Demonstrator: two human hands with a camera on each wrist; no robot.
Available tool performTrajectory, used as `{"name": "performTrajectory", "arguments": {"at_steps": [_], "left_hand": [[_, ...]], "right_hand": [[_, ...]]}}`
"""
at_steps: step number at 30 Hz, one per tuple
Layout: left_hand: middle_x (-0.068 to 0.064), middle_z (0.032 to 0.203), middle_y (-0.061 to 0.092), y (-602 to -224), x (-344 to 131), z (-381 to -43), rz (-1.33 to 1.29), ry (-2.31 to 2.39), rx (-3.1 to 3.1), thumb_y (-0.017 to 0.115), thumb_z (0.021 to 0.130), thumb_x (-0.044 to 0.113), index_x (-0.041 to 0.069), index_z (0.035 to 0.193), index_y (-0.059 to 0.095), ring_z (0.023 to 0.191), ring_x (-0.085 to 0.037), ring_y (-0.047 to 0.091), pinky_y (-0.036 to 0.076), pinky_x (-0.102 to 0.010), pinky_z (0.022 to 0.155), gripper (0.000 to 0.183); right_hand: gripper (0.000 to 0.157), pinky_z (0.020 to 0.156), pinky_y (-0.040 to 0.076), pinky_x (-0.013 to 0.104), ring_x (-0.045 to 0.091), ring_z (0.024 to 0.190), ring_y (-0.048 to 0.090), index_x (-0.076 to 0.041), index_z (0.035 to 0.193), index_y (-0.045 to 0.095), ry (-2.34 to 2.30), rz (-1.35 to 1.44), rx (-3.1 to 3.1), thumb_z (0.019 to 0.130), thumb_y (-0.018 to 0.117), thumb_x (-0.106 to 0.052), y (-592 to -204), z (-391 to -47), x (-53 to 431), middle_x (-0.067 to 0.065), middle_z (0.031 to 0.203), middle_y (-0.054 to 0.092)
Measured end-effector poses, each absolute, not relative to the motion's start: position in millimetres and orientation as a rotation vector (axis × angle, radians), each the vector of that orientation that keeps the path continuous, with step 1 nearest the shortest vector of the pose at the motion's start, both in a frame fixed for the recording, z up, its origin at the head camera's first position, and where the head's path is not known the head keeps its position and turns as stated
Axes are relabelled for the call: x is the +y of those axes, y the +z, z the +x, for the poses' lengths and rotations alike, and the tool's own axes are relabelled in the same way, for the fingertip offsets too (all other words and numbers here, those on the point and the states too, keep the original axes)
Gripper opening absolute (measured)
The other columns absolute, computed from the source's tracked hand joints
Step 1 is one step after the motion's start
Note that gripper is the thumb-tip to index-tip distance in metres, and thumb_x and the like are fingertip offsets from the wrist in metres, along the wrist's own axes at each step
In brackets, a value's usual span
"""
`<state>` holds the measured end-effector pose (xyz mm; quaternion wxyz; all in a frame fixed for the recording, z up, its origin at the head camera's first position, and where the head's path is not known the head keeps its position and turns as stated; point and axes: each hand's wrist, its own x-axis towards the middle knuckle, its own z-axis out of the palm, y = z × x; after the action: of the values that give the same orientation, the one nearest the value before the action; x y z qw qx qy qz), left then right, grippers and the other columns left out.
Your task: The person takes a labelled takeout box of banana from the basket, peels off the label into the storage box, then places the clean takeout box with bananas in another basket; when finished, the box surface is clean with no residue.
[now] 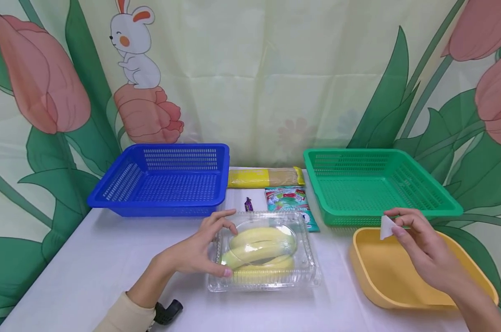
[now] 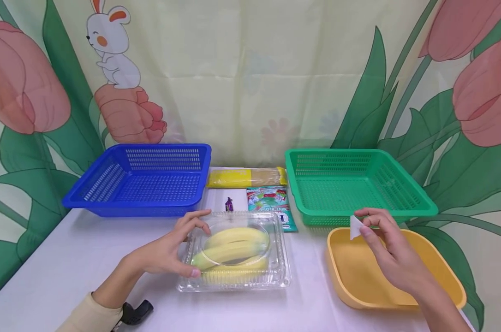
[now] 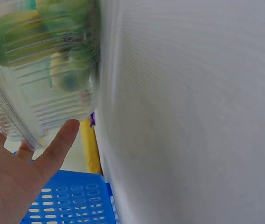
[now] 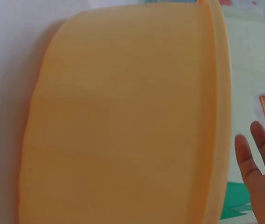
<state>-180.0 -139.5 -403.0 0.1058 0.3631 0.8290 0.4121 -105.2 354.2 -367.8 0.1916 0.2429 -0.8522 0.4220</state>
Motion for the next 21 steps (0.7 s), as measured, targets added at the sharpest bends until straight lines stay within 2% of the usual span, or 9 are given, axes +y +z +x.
{"name": "performTrajectory", "arguments": {"at_steps": [7,12,21], "left_hand": [[0.014,0.168,0.011,-403,-139,-179,1.052,1.208,2.444,0.091,0.069,0.050,0.024,0.129,0.050,0.154,-0.032,0.004,0.020,-0.080,0.111,0.077],[0.015,0.168,0.010,-405,-139,-179,1.050,1.200,2.442,0.091,0.069,0.050,0.023,0.130,0.050,0.154,-0.031,0.005,0.020,-0.079,0.111,0.078],[0.016,0.168,0.011,-404,-139,-181,1.048,1.197,2.452,0.091,0.068,0.050,0.022,0.127,0.049,0.154,-0.030,0.005,0.022,-0.079,0.110,0.078]], "right_hand": [[0.021,0.092,0.044,0.005,0.004,0.122,0.052,0.002,0.101,0.054,1.097,0.601,-2.440,0.096,0.047,0.021,-376,-101,368,0.002,0.130,0.054],[0.022,0.093,0.040,0.002,0.002,0.122,0.050,0.002,0.099,0.056,1.070,0.563,-2.442,0.095,0.049,0.022,-388,-98,382,-0.002,0.129,0.055],[0.023,0.091,0.038,0.000,-0.008,0.117,0.050,-0.009,0.099,0.060,0.933,0.470,-2.551,0.097,0.057,0.013,-390,-95,403,-0.011,0.124,0.056]]}}
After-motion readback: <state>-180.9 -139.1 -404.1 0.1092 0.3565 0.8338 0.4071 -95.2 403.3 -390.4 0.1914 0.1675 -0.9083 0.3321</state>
